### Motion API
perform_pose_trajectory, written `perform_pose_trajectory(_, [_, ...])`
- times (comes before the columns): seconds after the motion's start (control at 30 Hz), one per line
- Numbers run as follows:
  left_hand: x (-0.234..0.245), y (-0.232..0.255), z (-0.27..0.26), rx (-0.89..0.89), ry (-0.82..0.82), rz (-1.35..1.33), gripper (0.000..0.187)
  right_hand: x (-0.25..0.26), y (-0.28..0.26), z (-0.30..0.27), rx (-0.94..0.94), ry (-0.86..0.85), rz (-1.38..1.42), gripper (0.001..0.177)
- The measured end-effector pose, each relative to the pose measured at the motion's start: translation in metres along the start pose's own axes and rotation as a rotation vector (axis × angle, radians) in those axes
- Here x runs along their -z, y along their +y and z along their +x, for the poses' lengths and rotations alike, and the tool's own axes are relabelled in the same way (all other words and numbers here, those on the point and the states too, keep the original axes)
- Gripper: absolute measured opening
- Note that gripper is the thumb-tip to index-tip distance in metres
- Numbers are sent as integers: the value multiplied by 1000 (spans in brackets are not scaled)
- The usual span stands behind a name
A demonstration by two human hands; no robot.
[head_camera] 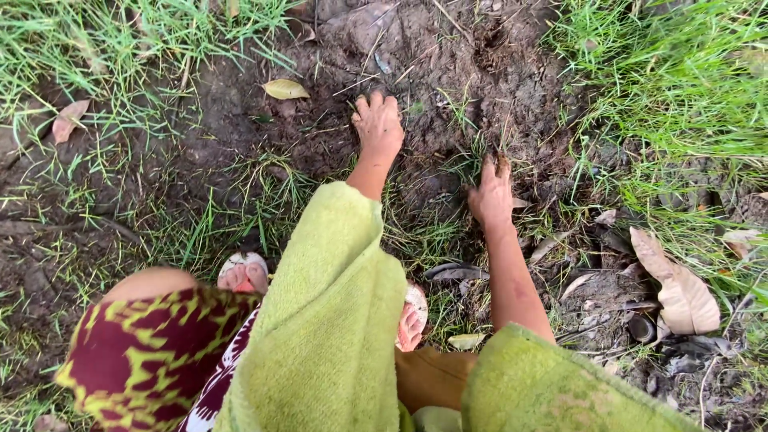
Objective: Weeding and clearing a patch of grass by hand in a garden area.
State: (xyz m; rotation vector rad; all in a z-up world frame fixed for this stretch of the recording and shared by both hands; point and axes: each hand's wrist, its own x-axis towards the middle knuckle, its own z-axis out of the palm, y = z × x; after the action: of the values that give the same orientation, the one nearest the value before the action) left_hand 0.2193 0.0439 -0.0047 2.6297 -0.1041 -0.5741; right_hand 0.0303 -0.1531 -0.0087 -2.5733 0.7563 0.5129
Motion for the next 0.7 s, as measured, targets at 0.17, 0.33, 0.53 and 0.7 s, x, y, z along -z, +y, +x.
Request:
perform_pose_trajectory(0.17, [-2, -18, 0, 208, -181, -619, 30, 38, -34, 11, -99, 93, -14, 89])
perform_pose_trajectory(0.33, [-66, -39, -21, -45, 118, -526, 10, 12, -25, 30, 201, 114, -208, 55])
perform_pose_trajectory(0.53, [-81, -12, -127, -91, -173, -632, 8, -52, 34, 36, 280, 118, -242, 15])
perform_pose_trajectory(0.7, [-33, -5, -133, -402, -126, -142, 26, -84, 131, -5, 273, 145, -192, 16])
